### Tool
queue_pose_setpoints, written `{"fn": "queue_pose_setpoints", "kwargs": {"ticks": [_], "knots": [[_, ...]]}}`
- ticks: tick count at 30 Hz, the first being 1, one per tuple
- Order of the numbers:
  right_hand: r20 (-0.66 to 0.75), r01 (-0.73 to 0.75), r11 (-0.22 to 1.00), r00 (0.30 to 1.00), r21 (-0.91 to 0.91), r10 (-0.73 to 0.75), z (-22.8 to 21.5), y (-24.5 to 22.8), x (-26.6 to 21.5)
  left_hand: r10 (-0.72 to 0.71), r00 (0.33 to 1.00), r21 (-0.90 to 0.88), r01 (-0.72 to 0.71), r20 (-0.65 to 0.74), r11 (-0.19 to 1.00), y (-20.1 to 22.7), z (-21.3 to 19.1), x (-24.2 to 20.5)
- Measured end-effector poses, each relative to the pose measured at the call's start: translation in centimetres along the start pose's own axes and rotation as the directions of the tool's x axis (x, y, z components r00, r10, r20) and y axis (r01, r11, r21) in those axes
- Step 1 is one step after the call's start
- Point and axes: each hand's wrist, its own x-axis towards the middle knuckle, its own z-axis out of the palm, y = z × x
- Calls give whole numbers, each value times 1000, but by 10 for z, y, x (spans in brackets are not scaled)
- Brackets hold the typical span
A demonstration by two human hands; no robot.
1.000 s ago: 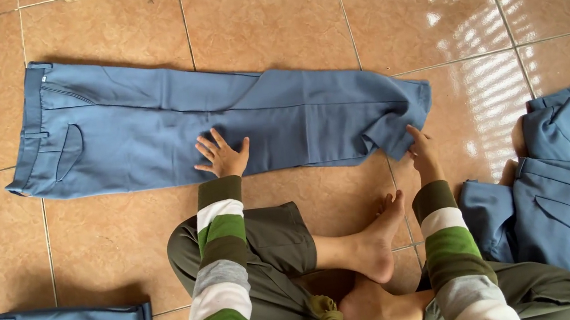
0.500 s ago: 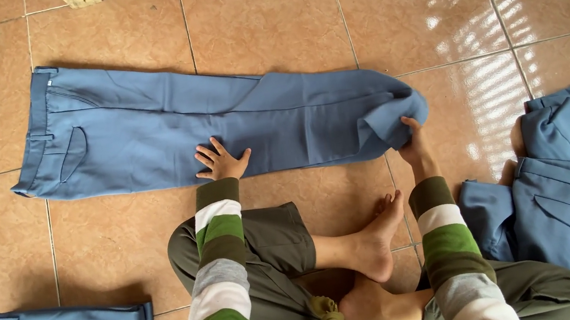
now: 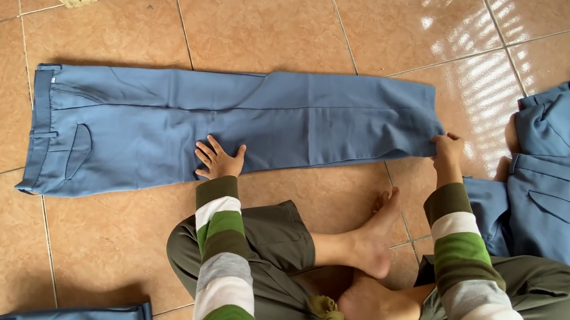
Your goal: Folding blue trousers into neat rectangular shapes on a tiled floor.
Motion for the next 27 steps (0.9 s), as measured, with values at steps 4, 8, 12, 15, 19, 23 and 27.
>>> {"fn": "queue_pose_setpoints", "kwargs": {"ticks": [4, 8, 12, 15, 19, 23, 27], "knots": [[96, 98, 951, 993, -293, -73, -34, 22, -5, 5, 1000, -47, -6, -23, 999, 1, -4, 2], [87, 294, 872, 955, -391, -283, -33, 2, -47, 54, 992, -80, -63, -116, 995, 3, -5, -6], [15, 306, 741, 928, -598, -371, -19, -68, -127, 345, 822, 72, -352, -454, 933, 12, -11, -16], [169, 455, 572, 860, -683, -482, 1, -126, -216, 551, 771, 163, -528, -320, 833, 30, -8, -27], [436, 711, 389, 681, -586, -589, 53, -112, -252, 665, 741, 218, -637, -94, 740, 43, 22, -35], [686, 750, 345, 659, -565, -309, 70, -98, -276, 650, 760, 165, -642, 3, 749, 43, 37, -31], [674, 673, 363, 724, -645, -145, 54, -103, -275, 620, 784, 140, -617, 23, 774, 46, 23, -39]]}}
